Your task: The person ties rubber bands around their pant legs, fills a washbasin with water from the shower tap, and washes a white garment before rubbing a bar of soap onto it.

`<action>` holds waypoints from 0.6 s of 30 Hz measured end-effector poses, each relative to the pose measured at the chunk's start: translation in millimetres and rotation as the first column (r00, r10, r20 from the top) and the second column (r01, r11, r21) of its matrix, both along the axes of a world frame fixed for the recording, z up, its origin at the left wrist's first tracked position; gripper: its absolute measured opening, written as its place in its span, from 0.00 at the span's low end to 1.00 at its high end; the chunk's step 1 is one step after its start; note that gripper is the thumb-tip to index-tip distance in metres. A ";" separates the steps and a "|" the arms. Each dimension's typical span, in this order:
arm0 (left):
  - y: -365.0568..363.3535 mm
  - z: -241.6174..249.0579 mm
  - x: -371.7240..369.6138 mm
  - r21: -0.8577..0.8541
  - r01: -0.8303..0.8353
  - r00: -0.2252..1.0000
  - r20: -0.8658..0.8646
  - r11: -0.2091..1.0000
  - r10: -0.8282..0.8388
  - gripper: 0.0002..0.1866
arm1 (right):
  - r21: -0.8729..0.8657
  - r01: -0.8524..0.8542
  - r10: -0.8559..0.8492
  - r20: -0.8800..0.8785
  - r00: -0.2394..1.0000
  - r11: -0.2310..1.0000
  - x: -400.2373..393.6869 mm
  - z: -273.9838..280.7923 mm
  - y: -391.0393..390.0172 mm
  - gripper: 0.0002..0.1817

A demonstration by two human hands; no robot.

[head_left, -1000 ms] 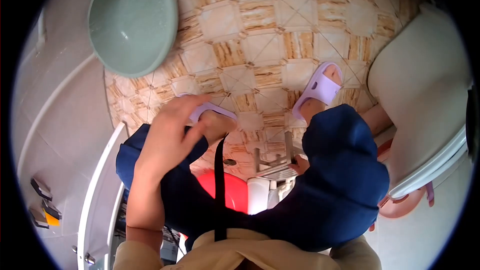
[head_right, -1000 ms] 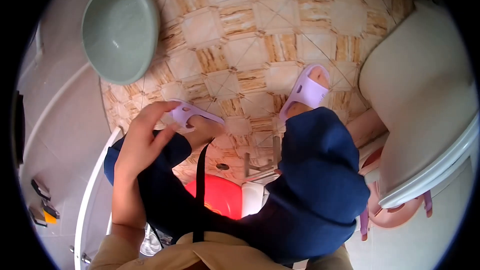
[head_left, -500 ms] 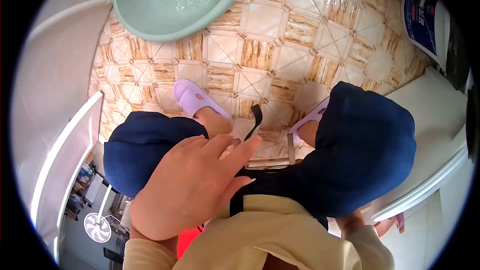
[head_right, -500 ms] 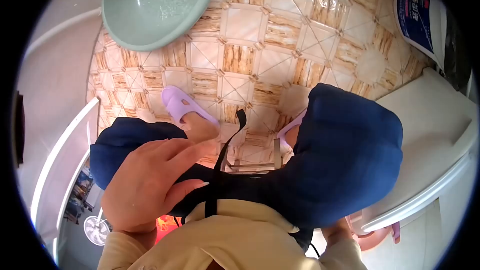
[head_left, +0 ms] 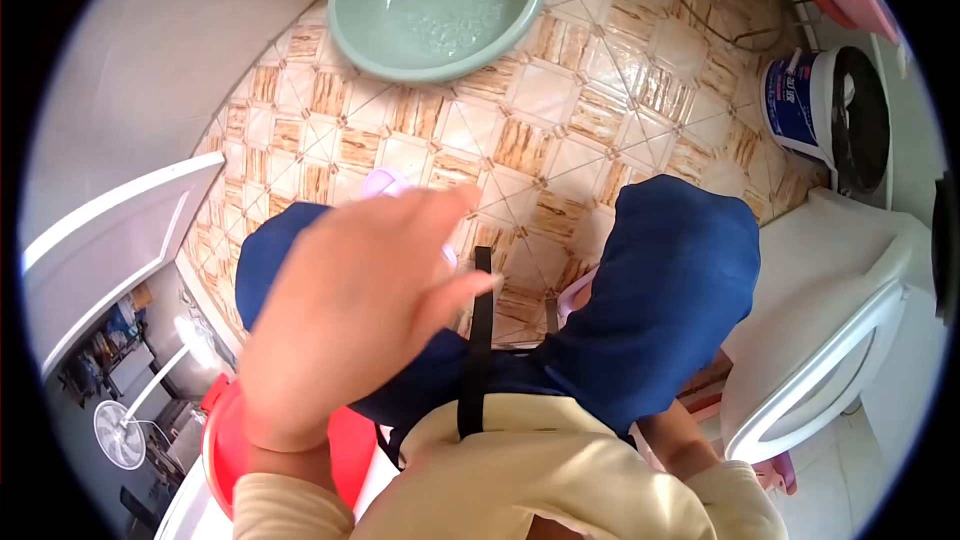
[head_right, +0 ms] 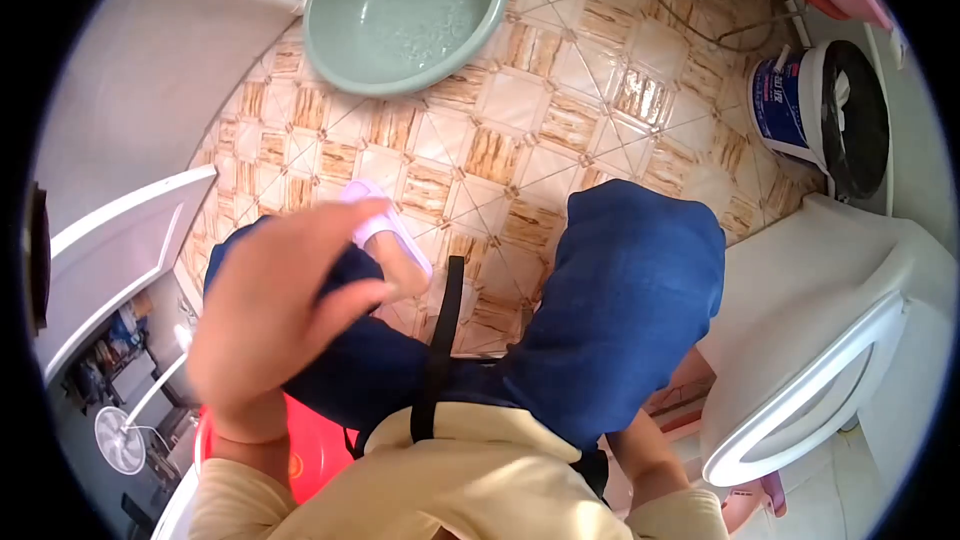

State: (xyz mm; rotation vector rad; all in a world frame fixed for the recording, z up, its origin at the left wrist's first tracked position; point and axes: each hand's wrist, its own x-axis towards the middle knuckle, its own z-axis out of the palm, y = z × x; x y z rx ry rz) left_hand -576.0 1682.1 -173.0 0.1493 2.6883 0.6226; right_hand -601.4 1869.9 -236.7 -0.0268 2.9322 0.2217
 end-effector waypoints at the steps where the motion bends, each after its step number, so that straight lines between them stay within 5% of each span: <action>1: -1.6 8.6 -0.8 -0.015 -0.027 0.998 -0.064 1.000 0.026 0.18 | 0.006 0.002 -0.002 -0.007 1.000 1.000 4.1 1.3 -1.5 0.05; 6: -17.8 -18.2 3.7 0.014 -0.028 0.999 0.021 1.000 0.028 0.18 | 0.071 0.060 -0.060 -0.001 0.998 0.996 4.5 3.2 -10.9 0.04; 8: -34.3 -26.6 17.3 -0.199 0.119 0.985 0.146 0.973 -0.091 0.18 | 0.124 0.092 -0.094 0.014 0.995 0.988 -4.4 3.0 -17.9 0.04; 9: -34.8 -25.2 15.9 -0.133 0.099 0.989 0.124 0.986 -0.083 0.18 | 0.136 0.079 -0.083 0.030 0.996 0.988 -5.8 6.3 -20.9 0.04; 11: -32.8 -17.1 3.9 -0.056 0.069 0.988 0.141 0.996 -0.061 0.19 | -0.082 -0.309 0.310 0.007 0.951 0.948 -11.9 19.9 -24.7 0.11; 13: -32.5 -18.0 -0.8 0.022 0.036 0.985 0.166 0.999 -0.039 0.19 | -0.058 -0.356 0.354 -0.041 0.934 0.933 -8.0 8.0 -21.0 0.14; 15: -33.9 -21.1 -2.8 0.058 0.087 0.996 -0.006 0.995 -0.087 0.15 | -0.036 -0.406 0.401 -0.104 0.910 0.913 -3.9 11.5 -26.3 0.16; 17: -25.7 -7.5 -8.2 0.054 0.099 0.994 0.049 0.994 -0.102 0.13 | -0.448 -0.273 0.308 0.006 0.951 0.851 -1.3 33.0 -39.4 0.15; 18: -24.1 -0.9 -7.8 0.049 0.121 0.987 0.103 0.991 -0.126 0.12 | -0.440 -0.279 0.309 -0.005 0.951 0.853 1.3 34.0 -48.3 0.15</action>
